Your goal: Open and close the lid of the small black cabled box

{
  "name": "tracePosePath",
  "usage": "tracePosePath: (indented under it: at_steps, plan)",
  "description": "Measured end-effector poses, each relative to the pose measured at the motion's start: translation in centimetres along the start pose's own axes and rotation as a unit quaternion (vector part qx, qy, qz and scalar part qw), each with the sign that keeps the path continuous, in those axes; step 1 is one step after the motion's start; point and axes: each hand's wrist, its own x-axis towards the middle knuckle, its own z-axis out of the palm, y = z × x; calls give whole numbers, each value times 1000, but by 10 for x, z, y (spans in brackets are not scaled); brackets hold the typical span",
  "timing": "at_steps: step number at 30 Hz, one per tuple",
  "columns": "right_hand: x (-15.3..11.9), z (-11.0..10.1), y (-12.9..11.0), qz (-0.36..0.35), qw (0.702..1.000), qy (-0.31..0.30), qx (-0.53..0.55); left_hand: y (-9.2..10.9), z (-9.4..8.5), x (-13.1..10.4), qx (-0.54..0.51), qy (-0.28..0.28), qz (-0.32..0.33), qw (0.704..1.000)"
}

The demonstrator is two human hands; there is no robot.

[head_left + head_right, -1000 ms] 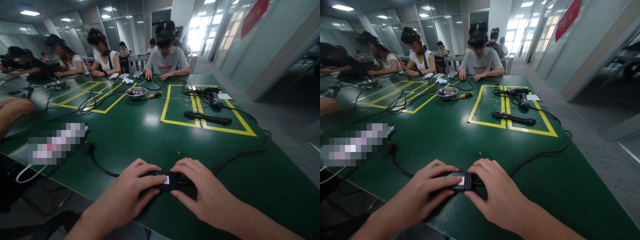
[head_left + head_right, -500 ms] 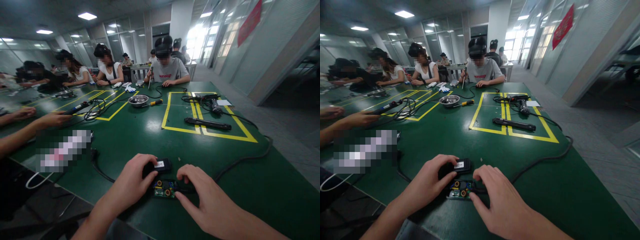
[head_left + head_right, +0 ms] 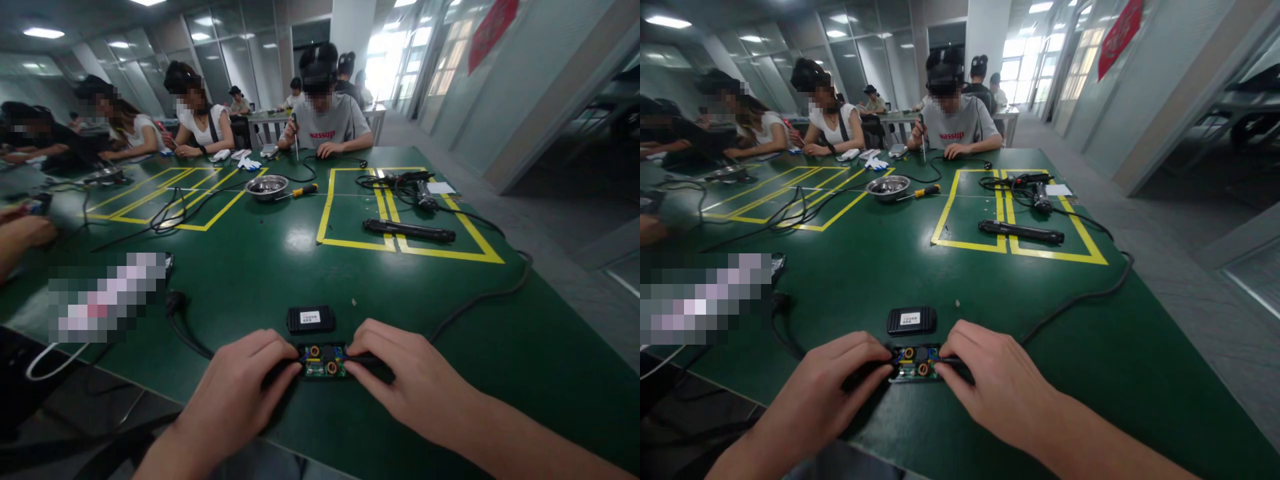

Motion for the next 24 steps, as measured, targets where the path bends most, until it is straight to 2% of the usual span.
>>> tracePosePath:
  at_steps: [5, 9, 13, 18, 22, 24]
  plan:
    - [0, -6, -2, -53, 998, 29, 6, -2, -5, 0, -27, 25, 24, 999]
    - [-1, -8, -2, -43, 999, 1, -2, -4, -10, -1, -2, 1, 35, 999]
    - [-2, -8, -4, -31, 999, 1, -15, 1, -17, 6, 32, -25, 38, 998]
    - [0, -10, -7, -21, 1000, -10, -3, 1, -14, 32, 48, 4, 1, 999]
    - [1, -9, -6, -10, 1000, -9, -9, -11, -5, 45, 51, -43, -32, 997]
    - [2, -9, -6, -1, 1000, -5, -14, -13, -6, 44, 46, -43, -37, 997]
